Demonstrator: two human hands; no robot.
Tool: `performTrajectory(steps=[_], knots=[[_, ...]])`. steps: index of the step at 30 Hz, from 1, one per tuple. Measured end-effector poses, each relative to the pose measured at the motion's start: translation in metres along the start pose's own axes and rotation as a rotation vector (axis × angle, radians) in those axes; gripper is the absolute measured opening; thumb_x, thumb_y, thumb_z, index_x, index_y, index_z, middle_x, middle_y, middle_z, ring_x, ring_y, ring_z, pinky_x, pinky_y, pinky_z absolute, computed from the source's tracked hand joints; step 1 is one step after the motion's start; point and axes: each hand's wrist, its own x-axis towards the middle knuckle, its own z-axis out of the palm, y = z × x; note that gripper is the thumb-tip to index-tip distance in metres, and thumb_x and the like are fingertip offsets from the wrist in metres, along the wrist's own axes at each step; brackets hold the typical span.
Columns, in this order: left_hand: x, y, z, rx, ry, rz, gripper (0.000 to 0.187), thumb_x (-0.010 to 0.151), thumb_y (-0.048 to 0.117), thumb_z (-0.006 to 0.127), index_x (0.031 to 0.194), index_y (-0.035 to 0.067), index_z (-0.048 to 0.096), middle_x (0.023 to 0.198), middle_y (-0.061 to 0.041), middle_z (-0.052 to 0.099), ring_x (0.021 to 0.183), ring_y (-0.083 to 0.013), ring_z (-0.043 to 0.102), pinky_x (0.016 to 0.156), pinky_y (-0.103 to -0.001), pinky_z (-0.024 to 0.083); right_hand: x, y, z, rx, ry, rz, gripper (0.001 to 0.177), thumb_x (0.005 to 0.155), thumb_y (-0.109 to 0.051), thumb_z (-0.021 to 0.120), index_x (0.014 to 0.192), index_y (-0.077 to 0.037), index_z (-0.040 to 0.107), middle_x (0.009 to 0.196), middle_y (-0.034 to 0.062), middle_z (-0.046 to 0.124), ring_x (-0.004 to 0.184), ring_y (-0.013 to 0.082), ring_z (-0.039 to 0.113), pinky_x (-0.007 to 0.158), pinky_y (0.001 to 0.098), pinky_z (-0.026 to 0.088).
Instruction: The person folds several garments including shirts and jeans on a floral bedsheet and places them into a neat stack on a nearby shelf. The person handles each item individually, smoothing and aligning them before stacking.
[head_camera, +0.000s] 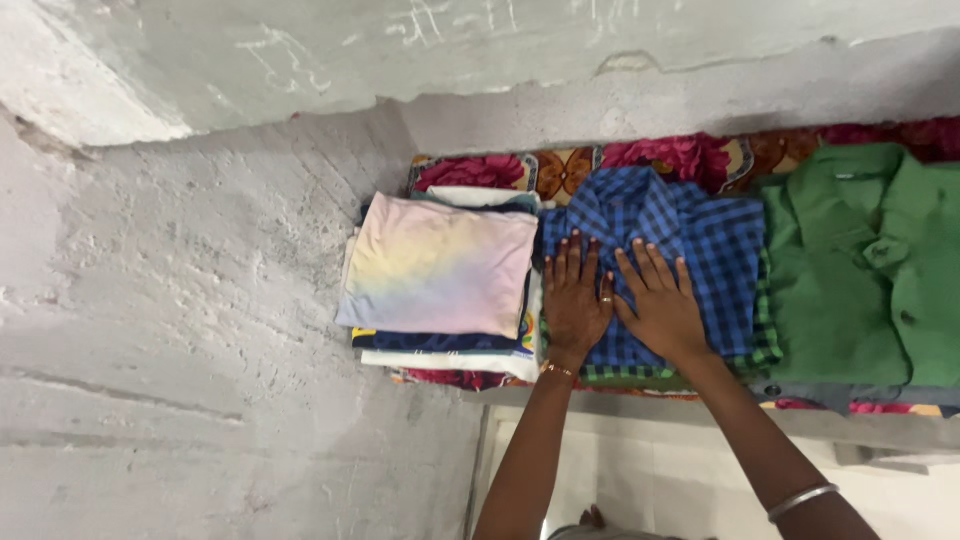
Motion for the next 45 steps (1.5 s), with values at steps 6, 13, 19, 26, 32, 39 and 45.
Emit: performTrajectory(steps=[6, 13, 19, 26, 32, 39, 45], knots=[[0.002, -0.003, 0.008, -0.011, -0.030, -0.022, 0.066, 0.100, 0.043, 0.052, 0.152, 0.003, 0.048, 0.162, -0.023, 0.039, 0.151, -0.0394, 0.035, 0.124, -0.060, 0.020, 0.013, 0.067, -0.017, -0.048, 0.039, 0.029, 0.097, 0.090, -0.074, 0.044, 0.156, -0.003, 0.031, 0.164, 0.0191, 0.026, 0.152, 0.0310, 0.020, 0.119, 0.0594, 0.010], [-0.011, 0.043, 0.018, 0.010, -0.072, 0.059, 0.073, 0.100, 0.046, 0.055, 0.161, 0.007, 0.043, 0.171, -0.022, 0.032, 0.159, -0.0401, 0.031, 0.130, -0.061, 0.016, -0.052, 0.026, -0.001, -0.415, -0.032, 0.220, 0.083, 0.093, -0.059, 0.050, 0.157, -0.006, 0.040, 0.167, 0.0161, 0.029, 0.158, 0.0290, 0.022, 0.124, 0.0577, 0.017], [-0.019, 0.040, 0.026, -0.148, -0.166, 0.038, 0.077, 0.093, 0.049, 0.063, 0.156, 0.010, 0.045, 0.169, -0.019, 0.029, 0.155, -0.0415, 0.029, 0.124, -0.066, 0.013, -0.067, 0.044, -0.010, 0.039, 0.200, 0.370, 0.080, 0.097, -0.046, 0.061, 0.153, 0.008, 0.041, 0.162, 0.0388, 0.027, 0.153, 0.0494, 0.024, 0.124, 0.0536, 0.023], [-0.017, 0.049, 0.028, -0.104, -0.109, -0.062, 0.081, 0.089, 0.045, 0.067, 0.154, 0.002, 0.045, 0.168, -0.021, 0.029, 0.153, -0.0419, 0.030, 0.123, -0.067, 0.015, 0.013, 0.093, 0.007, 0.367, 0.138, 0.194, 0.087, 0.095, -0.045, 0.065, 0.152, 0.013, 0.035, 0.159, 0.0355, 0.033, 0.150, 0.0474, 0.028, 0.120, 0.0481, 0.025], [-0.004, 0.062, 0.025, 0.021, -0.268, -0.118, 0.081, 0.083, 0.043, 0.067, 0.148, -0.001, 0.047, 0.165, -0.023, 0.028, 0.151, -0.0444, 0.028, 0.123, -0.065, 0.013, 0.027, 0.117, -0.001, 0.414, 0.387, 0.417, 0.068, 0.096, -0.031, 0.073, 0.149, 0.004, 0.049, 0.150, 0.0278, 0.050, 0.141, 0.0429, 0.046, 0.122, 0.0480, 0.036], [-0.003, 0.078, 0.038, 0.006, -0.224, 0.159, 0.082, 0.088, 0.064, 0.057, 0.151, 0.013, 0.050, 0.164, -0.022, 0.033, 0.153, -0.0420, 0.025, 0.122, -0.070, 0.006, 0.059, 0.143, -0.001, 0.492, 0.154, 0.378, 0.067, 0.088, -0.026, 0.074, 0.148, -0.008, 0.052, 0.143, 0.0194, 0.058, 0.132, 0.0395, 0.054, 0.114, 0.0463, 0.041], [-0.001, 0.083, 0.055, 0.013, -0.395, 0.070, 0.086, 0.083, 0.070, 0.056, 0.148, 0.013, 0.055, 0.163, -0.023, 0.031, 0.152, -0.0429, 0.022, 0.116, -0.076, 0.002, 0.036, 0.164, 0.035, -0.061, 0.113, 0.262, 0.078, 0.098, -0.037, 0.065, 0.162, -0.005, 0.034, 0.161, 0.0215, 0.040, 0.146, 0.0422, 0.039, 0.116, 0.0495, 0.034]])
